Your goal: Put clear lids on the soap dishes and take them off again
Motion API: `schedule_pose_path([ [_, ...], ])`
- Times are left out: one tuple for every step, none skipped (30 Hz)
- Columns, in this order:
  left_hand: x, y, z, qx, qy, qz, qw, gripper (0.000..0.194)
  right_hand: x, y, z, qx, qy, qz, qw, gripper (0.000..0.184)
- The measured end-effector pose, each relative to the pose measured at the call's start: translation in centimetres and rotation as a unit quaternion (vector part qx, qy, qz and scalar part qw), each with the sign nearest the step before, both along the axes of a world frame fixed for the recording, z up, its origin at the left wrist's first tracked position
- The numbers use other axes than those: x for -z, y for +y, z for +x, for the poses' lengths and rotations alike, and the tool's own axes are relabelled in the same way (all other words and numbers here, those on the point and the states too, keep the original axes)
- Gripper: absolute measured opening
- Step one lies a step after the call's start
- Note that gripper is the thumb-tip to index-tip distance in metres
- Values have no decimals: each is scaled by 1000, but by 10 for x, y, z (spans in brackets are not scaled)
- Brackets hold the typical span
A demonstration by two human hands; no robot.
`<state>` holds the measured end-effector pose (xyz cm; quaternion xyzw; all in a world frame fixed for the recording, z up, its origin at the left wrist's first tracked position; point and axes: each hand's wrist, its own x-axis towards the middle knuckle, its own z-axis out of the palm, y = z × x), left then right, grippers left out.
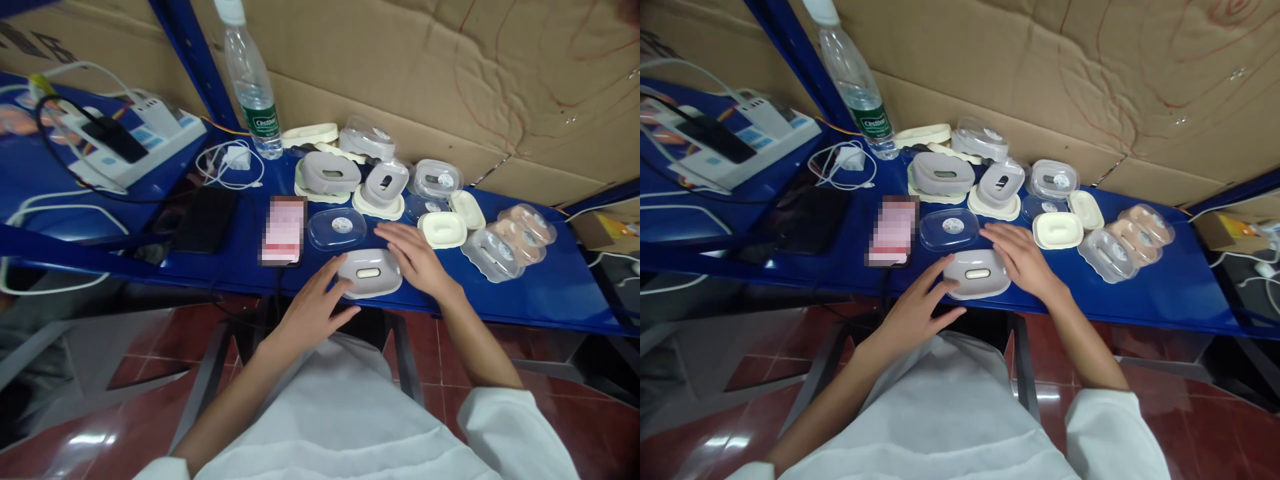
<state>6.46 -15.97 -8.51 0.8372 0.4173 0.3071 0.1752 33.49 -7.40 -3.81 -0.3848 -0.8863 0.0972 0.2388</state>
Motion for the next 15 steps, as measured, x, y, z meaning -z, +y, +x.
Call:
schedule_pose_path([
  [0,-3,-2,1,1,-7,1000,29,-1,16,-3,-19,-5,-9,1000,46],
  [0,-5,-3,-3,3,-12,1000,31,-1,31,-8,-41,-16,-18,999,47],
  [0,-8,-4,-12,4,-17,1000,30,1,44,-12,-64,-27,-27,997,48],
  [0,-10,-6,-25,2,-24,999,28,4,54,-16,-81,-34,-38,995,52],
  [0,-12,-6,-38,0,-33,999,24,8,62,-20,-90,-37,-49,994,58],
  [0,-14,-7,-49,-3,-43,998,22,12,68,-22,-92,-35,-58,993,66],
  [-1,-15,-7,-57,-6,-52,997,20,17,72,-23,-88,-29,-63,994,72],
  [-1,-15,-7,-61,-7,-58,996,19,21,74,-22,-82,-22,-64,994,75],
  [-2,-15,-7,-61,-8,-62,996,19,24,75,-21,-77,-15,-64,995,77],
  [-3,-14,-7,-60,-8,-62,996,20,25,74,-18,-76,-11,-65,995,75],
  [-4,-13,-6,-58,-9,-62,996,21,26,73,-15,-78,-10,-67,995,71],
  [-4,-13,-5,-56,-12,-61,996,22,26,72,-12,-77,-14,-68,995,66],
  [-5,-12,-5,-55,-15,-59,997,23,26,71,-9,-71,-23,-68,995,63],
  [-5,-12,-4,-55,-19,-55,997,24,25,70,-6,-60,-37,-63,995,62],
  [-4,-12,-3,-58,-24,-50,997,25,24,69,-4,-46,-55,-56,996,64],
])
